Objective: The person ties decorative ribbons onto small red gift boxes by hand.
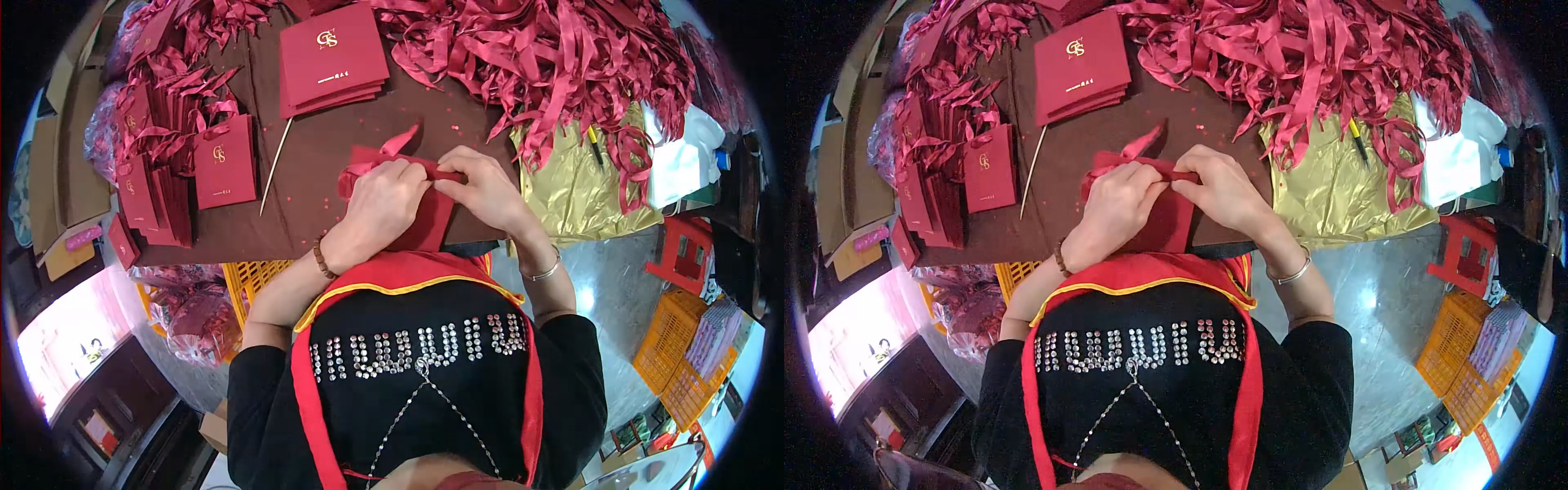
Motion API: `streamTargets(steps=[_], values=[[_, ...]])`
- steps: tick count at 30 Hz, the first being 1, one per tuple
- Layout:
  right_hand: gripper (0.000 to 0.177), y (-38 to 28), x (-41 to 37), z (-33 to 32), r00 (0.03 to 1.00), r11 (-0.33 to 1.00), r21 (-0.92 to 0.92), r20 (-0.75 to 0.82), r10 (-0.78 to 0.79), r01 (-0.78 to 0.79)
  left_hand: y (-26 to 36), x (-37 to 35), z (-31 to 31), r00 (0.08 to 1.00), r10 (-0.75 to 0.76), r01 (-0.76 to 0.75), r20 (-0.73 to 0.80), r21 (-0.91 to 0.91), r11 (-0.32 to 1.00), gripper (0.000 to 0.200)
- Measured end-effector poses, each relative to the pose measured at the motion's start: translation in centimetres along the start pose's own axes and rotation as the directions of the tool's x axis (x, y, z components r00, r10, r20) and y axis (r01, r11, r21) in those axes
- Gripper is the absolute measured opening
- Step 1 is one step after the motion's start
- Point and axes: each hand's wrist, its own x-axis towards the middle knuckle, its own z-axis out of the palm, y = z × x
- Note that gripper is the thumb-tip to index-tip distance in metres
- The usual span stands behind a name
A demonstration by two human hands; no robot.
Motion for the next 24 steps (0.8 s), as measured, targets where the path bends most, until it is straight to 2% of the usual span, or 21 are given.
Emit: streamTargets(steps=[2,6,8,9,10,11,12,13,15,16,17,19,20,21,23,24], values=[[0.022,-0.4,0.0,-0.1,1.000,1.000,0.021,0.007,-0.007,0.007,-0.1,0.2,-0.4,0.997,-0.069,0.072,0.035,-0.117,0.990,0.014],[0.020,-0.7,-0.3,-0.1,1.000,0.999,-0.010,-0.007,-0.031,0.031,-0.2,0.9,-1.5,0.991,-0.111,0.123,0.078,-0.184,0.975,0.013],[0.020,-1.0,-0.5,0.1,0.997,0.997,-0.045,-0.030,-0.069,0.067,-0.3,1.7,-2.0,0.981,0.025,-0.045,-0.194,-0.103,0.994,0.015],[0.019,-1.4,-0.5,0.1,0.998,0.997,-0.060,-0.043,-0.047,0.044,-0.4,2.1,-2.6,0.980,0.024,-0.045,-0.196,-0.102,0.994,0.015],[0.018,-1.8,-0.6,0.3,0.998,0.997,-0.074,-0.055,-0.026,0.022,-0.7,2.5,-3.5,1.000,-0.016,0.016,-0.003,0.012,1.000,0.016],[0.018,-2.0,-0.6,0.6,0.998,0.997,-0.075,-0.052,-0.030,0.026,-1.2,2.9,-4.2,0.980,-0.079,0.055,0.182,0.136,0.989,0.018],[0.017,-2.1,-0.7,0.9,0.995,0.992,-0.118,-0.080,-0.054,0.044,-2.0,3.6,-4.3,0.948,-0.111,0.081,0.298,0.111,0.990,0.024],[0.017,-2.3,-0.7,1.2,0.991,0.985,-0.162,-0.108,-0.079,0.061,-2.6,4.4,-4.5,0.949,-0.112,0.082,0.293,0.113,0.990,0.024],[0.017,-2.7,-0.7,1.6,0.989,0.980,-0.186,-0.118,-0.087,0.064,-3.7,5.8,-4.7,0.775,-0.058,0.164,0.629,-0.113,0.980,0.024],[0.016,-2.9,-0.7,1.7,0.987,0.976,-0.207,-0.130,-0.089,0.061,-4.1,6.3,-4.5,0.730,-0.014,0.189,0.683,-0.183,0.965,0.025],[0.016,-2.8,-0.7,1.8,0.987,0.976,-0.209,-0.131,-0.093,0.064,-4.1,6.9,-4.6,0.733,-0.014,0.187,0.680,-0.182,0.965,0.025],[0.017,-2.6,-0.8,1.9,0.983,0.970,-0.235,-0.149,-0.104,0.066,-4.1,8.2,-4.8,0.614,0.090,0.135,0.784,-0.217,0.967,0.025],[0.017,-2.7,-0.9,1.8,0.983,0.969,-0.237,-0.151,-0.104,0.066,-4.4,8.5,-4.4,0.550,0.118,0.159,0.827,-0.242,0.957,0.026],[0.017,-2.9,-1.0,1.6,0.986,0.973,-0.223,-0.141,-0.085,0.052,-3.9,8.9,-4.5,0.550,0.119,0.158,0.826,-0.243,0.957,0.026],[0.017,-3.0,-1.1,1.5,0.989,0.977,-0.211,-0.130,-0.069,0.041,-2.8,9.8,-5.3,0.413,0.058,0.256,0.909,-0.177,0.950,0.025],[0.017,-3.0,-1.2,1.5,0.987,0.977,-0.210,-0.141,-0.073,0.042,-3.1,9.7,-5.0,0.415,0.057,0.256,0.908,-0.177,0.950,0.025]])
